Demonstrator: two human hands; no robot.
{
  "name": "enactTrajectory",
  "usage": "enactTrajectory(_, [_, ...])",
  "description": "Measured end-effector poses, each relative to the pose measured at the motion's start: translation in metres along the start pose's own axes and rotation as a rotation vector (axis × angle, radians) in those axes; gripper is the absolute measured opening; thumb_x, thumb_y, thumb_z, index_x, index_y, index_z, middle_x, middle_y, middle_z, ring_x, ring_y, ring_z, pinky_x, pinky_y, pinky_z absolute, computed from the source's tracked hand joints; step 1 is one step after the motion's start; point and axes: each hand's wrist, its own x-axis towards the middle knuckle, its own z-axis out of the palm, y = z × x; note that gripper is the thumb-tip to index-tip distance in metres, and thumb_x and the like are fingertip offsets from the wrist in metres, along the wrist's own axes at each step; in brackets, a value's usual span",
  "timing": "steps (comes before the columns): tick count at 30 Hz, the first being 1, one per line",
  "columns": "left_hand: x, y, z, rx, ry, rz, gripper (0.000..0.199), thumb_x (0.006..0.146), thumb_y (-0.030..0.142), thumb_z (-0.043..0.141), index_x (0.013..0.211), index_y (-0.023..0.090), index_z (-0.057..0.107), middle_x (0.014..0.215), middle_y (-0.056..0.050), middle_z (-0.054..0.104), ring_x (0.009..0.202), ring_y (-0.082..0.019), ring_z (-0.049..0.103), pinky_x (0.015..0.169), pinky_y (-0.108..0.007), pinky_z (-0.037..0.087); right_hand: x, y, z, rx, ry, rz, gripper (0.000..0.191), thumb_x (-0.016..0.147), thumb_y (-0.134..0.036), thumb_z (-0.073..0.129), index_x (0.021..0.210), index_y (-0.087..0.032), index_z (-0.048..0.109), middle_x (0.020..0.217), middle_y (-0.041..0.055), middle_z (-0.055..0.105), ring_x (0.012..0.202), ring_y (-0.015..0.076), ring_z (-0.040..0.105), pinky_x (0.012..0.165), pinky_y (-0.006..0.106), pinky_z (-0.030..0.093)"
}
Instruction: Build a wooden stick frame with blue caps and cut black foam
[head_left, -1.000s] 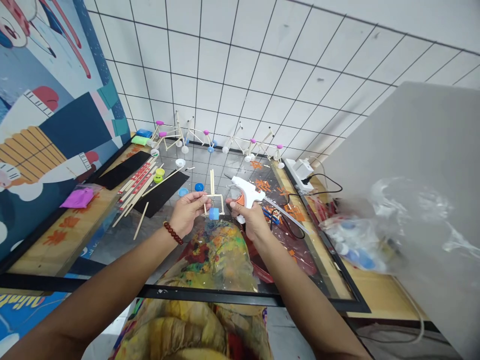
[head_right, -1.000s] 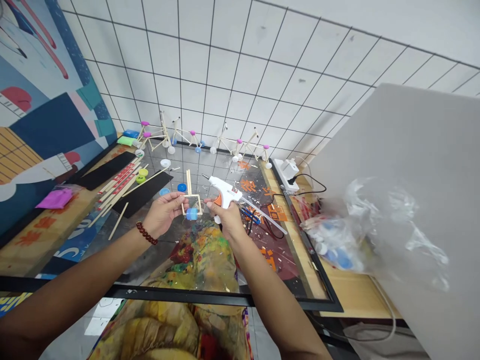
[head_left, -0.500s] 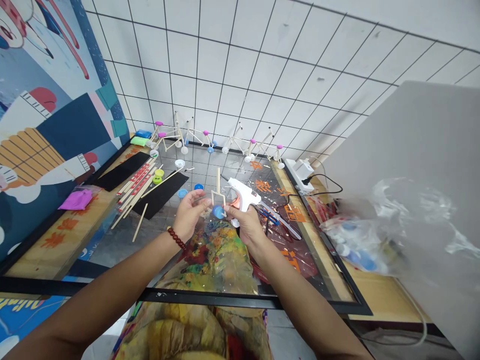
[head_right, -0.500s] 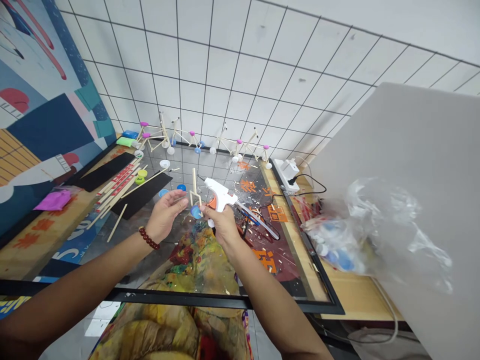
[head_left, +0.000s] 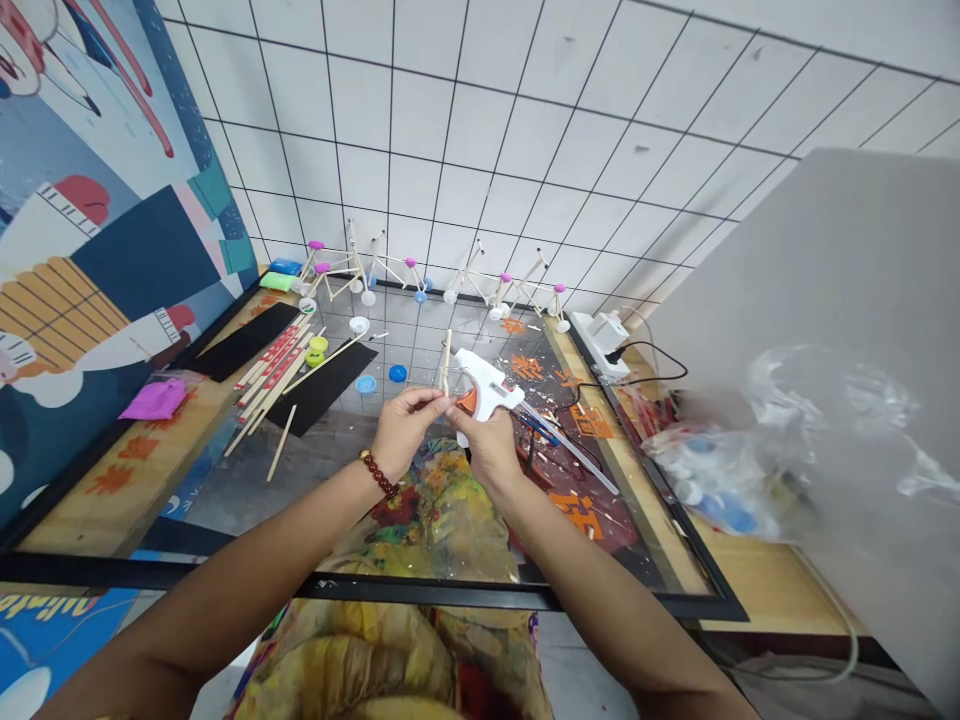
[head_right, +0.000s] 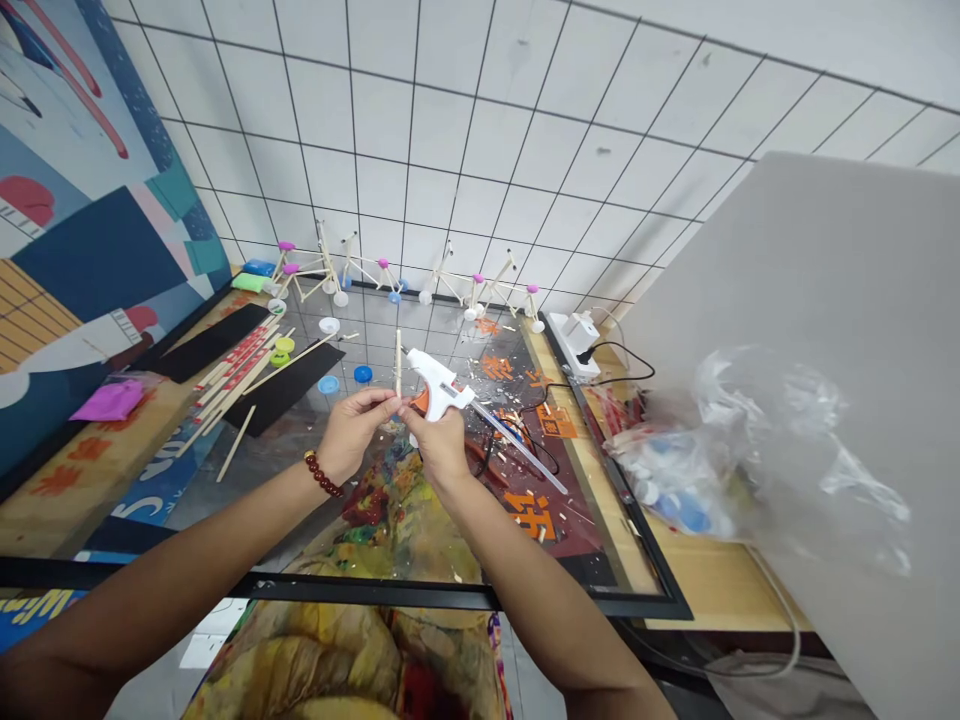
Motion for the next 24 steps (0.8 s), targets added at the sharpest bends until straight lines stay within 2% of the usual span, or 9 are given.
enactTrajectory(4, [-0.001, 0.007, 0.000, -0.063, 0.000, 0.015, 0.017, 0.060, 0.029, 0.082, 0.069, 0.017, 0.074, 0.078, -0.003, 0.069, 0.078, -0.015, 0.061, 0.077, -0.027, 0.047, -0.001, 0.004, 0.002, -0.042, -0.034, -0.068, 0.032, 0.060, -0.033, 0.080, 0.084, -0.017, 0.065, 0.086, 0.0044, 0.071, 0.078, 0.0188, 0.063, 0.078, 0.033, 0.050])
enactTrajectory(8, [0.005, 0.013, -0.007, -0.052, 0.087, 0.047, 0.021, 0.059, 0.032, 0.083, 0.069, 0.016, 0.074, 0.075, -0.002, 0.068, 0.072, -0.013, 0.059, 0.072, -0.025, 0.047, 0.001, -0.001, -0.008, -0.105, -0.008, -0.106, 0.027, 0.070, -0.039, 0.074, 0.081, -0.017, 0.064, 0.071, 0.0007, 0.064, 0.064, 0.0142, 0.056, 0.066, 0.028, 0.047])
enactTrajectory(12, [0.011, 0.019, -0.017, -0.117, 0.144, -0.032, 0.034, 0.054, 0.041, 0.085, 0.073, 0.015, 0.074, 0.070, -0.002, 0.067, 0.068, -0.014, 0.059, 0.068, -0.027, 0.050, 0.006, -0.010, -0.027, -0.293, -0.134, -0.157, 0.029, 0.079, -0.047, 0.066, 0.078, -0.018, 0.063, 0.063, -0.0017, 0.057, 0.058, 0.0128, 0.049, 0.060, 0.027, 0.043])
enactTrajectory(14, [0.012, 0.021, -0.021, -0.143, 0.165, -0.055, 0.038, 0.051, 0.042, 0.086, 0.073, 0.014, 0.073, 0.068, -0.002, 0.066, 0.067, -0.014, 0.060, 0.066, -0.028, 0.050, 0.009, -0.012, -0.037, -0.406, -0.184, -0.203, 0.029, 0.079, -0.047, 0.066, 0.075, -0.018, 0.064, 0.066, -0.0005, 0.060, 0.063, 0.0147, 0.052, 0.066, 0.029, 0.046])
enactTrajectory(17, [0.012, 0.021, -0.025, -0.129, 0.174, -0.054, 0.038, 0.051, 0.043, 0.086, 0.069, 0.013, 0.072, 0.063, -0.001, 0.064, 0.060, -0.012, 0.056, 0.060, -0.025, 0.048, 0.011, -0.013, -0.047, -0.498, -0.184, -0.272, 0.026, 0.080, -0.045, 0.066, 0.078, -0.020, 0.069, 0.076, 0.0018, 0.067, 0.074, 0.0192, 0.059, 0.077, 0.033, 0.048])
enactTrajectory(22, [0.011, 0.020, -0.026, -0.088, 0.134, -0.067, 0.033, 0.056, 0.042, 0.084, 0.067, 0.014, 0.072, 0.059, 0.000, 0.060, 0.055, -0.010, 0.052, 0.056, -0.024, 0.044, 0.011, -0.016, -0.051, -0.585, -0.236, -0.340, 0.024, 0.083, -0.042, 0.064, 0.092, -0.022, 0.074, 0.096, 0.0045, 0.073, 0.091, 0.0254, 0.065, 0.090, 0.039, 0.047])
enactTrajectory(24, [0.012, 0.019, -0.027, -0.072, 0.127, -0.068, 0.031, 0.058, 0.041, 0.083, 0.065, 0.014, 0.071, 0.057, 0.000, 0.059, 0.054, -0.010, 0.051, 0.056, -0.024, 0.043, 0.010, -0.019, -0.050, -0.634, -0.257, -0.353, 0.024, 0.083, -0.041, 0.065, 0.095, -0.023, 0.075, 0.098, 0.0045, 0.074, 0.093, 0.0267, 0.065, 0.093, 0.041, 0.046])
